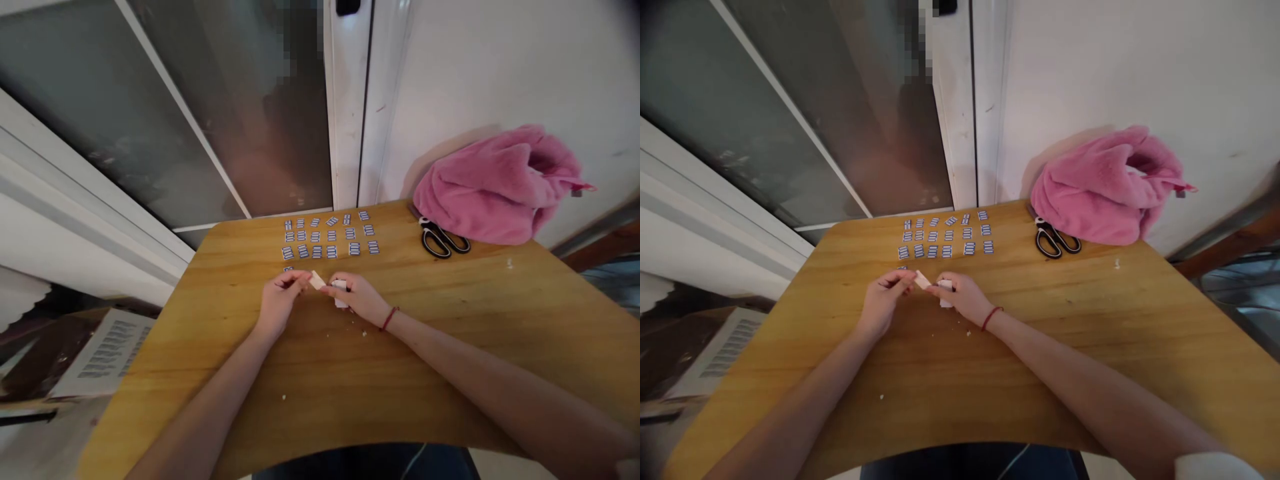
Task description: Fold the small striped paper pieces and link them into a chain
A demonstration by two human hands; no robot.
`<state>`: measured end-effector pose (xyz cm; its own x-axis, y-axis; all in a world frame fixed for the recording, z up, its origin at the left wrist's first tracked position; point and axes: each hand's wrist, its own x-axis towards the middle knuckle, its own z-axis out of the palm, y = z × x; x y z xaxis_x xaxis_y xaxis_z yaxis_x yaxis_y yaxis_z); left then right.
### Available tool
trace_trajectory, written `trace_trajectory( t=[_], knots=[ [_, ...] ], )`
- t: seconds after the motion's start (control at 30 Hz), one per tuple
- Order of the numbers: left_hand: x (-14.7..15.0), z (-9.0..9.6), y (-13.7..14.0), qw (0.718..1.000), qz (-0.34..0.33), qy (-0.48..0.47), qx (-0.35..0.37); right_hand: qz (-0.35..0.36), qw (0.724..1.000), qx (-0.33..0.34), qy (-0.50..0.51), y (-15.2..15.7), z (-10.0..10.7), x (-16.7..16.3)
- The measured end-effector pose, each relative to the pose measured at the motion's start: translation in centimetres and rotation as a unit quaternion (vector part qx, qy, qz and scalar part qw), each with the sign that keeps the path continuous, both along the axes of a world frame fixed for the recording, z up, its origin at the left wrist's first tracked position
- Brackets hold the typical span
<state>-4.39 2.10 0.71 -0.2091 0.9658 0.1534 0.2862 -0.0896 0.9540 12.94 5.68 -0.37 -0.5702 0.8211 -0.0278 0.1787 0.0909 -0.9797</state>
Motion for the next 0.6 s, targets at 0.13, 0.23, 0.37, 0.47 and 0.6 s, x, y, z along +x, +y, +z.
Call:
trace_trajectory(
  t=[0.13, 0.23, 0.37, 0.47, 0.6],
  knots=[
    [-1.0, -0.1, 1.1, 0.99, 0.06, 0.115, 0.059, -0.031, 0.999, -0.016, 0.024, 0.0, -0.1, -0.2],
    [-1.3, -0.6, 1.6, 0.95, 0.024, 0.297, 0.095, -0.036, 0.998, -0.038, 0.04, 0.0, -0.3, -0.2],
    [-1.4, -1.3, 1.8, 0.885, -0.046, 0.452, 0.104, -0.032, 0.997, -0.035, 0.06, 0.1, -0.3, -0.1],
    [-1.3, -1.3, 1.7, 0.858, -0.026, 0.502, 0.108, -0.033, 0.997, -0.031, 0.067, 0.1, -0.3, -0.1],
    [-1.2, -1.1, 1.4, 0.856, -0.014, 0.507, 0.097, -0.048, 0.992, -0.065, 0.092, 0.0, -0.2, -0.1]
  ],
)
